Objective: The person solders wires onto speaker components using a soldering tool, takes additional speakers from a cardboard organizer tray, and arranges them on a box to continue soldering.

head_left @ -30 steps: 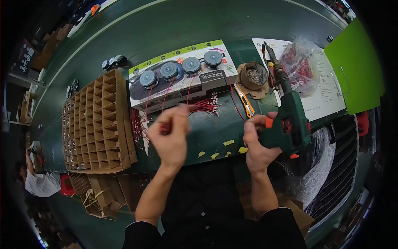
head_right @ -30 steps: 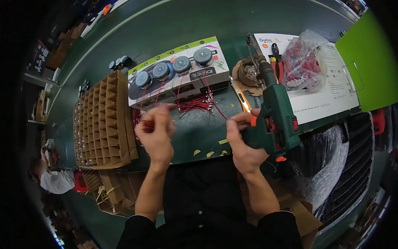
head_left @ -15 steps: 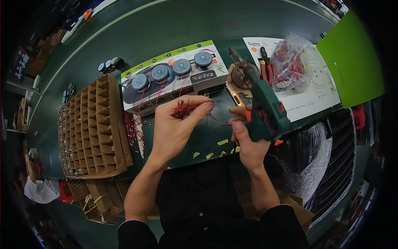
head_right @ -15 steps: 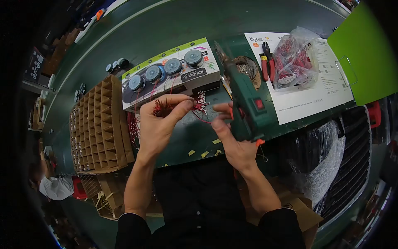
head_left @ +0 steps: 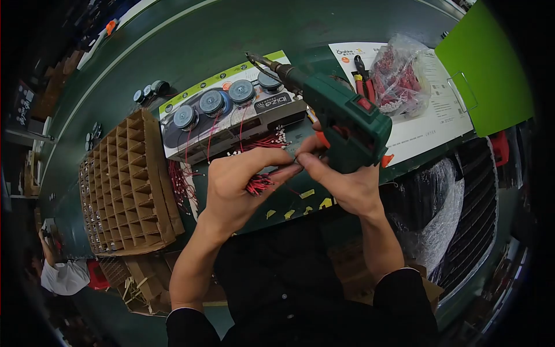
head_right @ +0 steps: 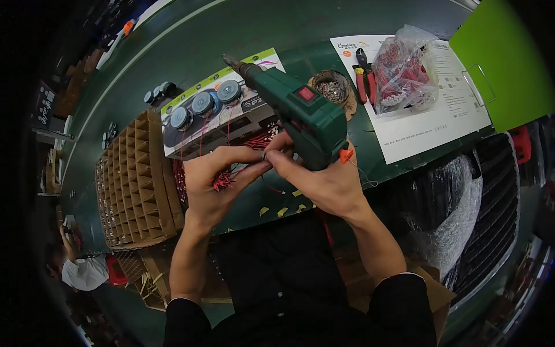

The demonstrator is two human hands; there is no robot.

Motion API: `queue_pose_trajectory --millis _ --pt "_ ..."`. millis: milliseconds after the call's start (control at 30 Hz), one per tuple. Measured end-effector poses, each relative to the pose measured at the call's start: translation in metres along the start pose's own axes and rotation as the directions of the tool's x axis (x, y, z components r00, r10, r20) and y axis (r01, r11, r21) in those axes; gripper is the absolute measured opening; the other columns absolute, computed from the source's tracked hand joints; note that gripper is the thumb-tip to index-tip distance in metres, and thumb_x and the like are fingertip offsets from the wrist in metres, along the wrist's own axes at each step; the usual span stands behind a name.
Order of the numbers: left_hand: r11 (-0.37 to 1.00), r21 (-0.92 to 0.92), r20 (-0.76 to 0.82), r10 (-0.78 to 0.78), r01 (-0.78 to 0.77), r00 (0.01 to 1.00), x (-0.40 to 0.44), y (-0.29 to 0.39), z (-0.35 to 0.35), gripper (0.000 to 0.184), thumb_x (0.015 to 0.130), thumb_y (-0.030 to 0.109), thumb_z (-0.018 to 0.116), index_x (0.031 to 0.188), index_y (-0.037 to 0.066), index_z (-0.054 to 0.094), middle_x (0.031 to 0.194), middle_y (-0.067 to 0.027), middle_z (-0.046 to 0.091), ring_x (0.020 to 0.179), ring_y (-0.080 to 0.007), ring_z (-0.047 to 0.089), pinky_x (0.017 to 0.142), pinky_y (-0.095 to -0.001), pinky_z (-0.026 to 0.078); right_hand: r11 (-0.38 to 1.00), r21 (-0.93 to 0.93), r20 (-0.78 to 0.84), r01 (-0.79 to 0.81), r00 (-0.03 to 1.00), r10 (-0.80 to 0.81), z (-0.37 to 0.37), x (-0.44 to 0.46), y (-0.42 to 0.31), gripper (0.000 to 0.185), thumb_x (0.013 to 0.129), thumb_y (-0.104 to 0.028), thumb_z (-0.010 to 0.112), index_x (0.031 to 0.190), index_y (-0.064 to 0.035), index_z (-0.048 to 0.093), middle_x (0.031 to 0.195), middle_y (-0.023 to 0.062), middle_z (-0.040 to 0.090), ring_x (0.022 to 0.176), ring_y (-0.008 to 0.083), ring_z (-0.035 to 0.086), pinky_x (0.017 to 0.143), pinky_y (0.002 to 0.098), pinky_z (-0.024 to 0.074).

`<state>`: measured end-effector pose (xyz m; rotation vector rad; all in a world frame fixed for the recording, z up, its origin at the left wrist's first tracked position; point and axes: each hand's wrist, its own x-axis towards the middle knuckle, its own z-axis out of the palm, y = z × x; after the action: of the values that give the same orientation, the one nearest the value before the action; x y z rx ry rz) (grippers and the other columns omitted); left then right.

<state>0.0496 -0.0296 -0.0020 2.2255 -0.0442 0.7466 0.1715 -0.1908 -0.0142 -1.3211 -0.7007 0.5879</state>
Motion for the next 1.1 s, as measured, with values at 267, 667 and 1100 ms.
queue_pose_trajectory --millis 267,667,1100 --pt "0.999 0.034 0.0 0.02 -0.02 1.0 0.002 0.0 0.006 0.022 0.076 0.002 0.082 0.096 0.003 0.071 0.086 -0.0103 0.073 0.075 -0.024 0.073 0.066 -0.0302 0.056 0.998 0.063 0.006 0.027 1.0 -0.027 -0.004 0.0 0.004 0.036 0.089 -0.002 0.074 0.122 0.0023 0.059 0.096 0.0038 0.07 0.087 0.0085 0.063 0.075 0.0249 0.0528" --pt "0.971 0.239 -0.228 0.072 -0.016 0.971 -0.004 0.004 0.034 0.024 0.075 -0.001 0.078 0.097 0.002 0.07 0.083 -0.0114 0.07 0.069 -0.0263 0.069 0.06 -0.0324 0.053 0.98 -0.142 -0.205 0.139 0.964 -0.167 0.007 -0.007 0.009 0.015 0.091 -0.008 0.075 0.101 0.0009 0.069 0.091 0.0003 0.068 0.083 0.0088 0.061 0.076 0.0261 0.0516" --pt "0.857 0.51 -0.176 0.014 0.079 0.984 0.036 -0.057 0.017 0.026 0.075 0.008 0.077 0.099 0.007 0.068 0.117 -0.0042 0.07 0.083 -0.0269 0.071 0.067 -0.0354 0.055 0.999 0.009 -0.261 -0.05 0.964 0.051 -0.047 -0.029 0.043 0.027 0.095 -0.021 0.069 0.105 0.0026 0.059 0.087 0.0107 0.064 0.059 0.0133 0.06 0.044 0.0223 0.0423"
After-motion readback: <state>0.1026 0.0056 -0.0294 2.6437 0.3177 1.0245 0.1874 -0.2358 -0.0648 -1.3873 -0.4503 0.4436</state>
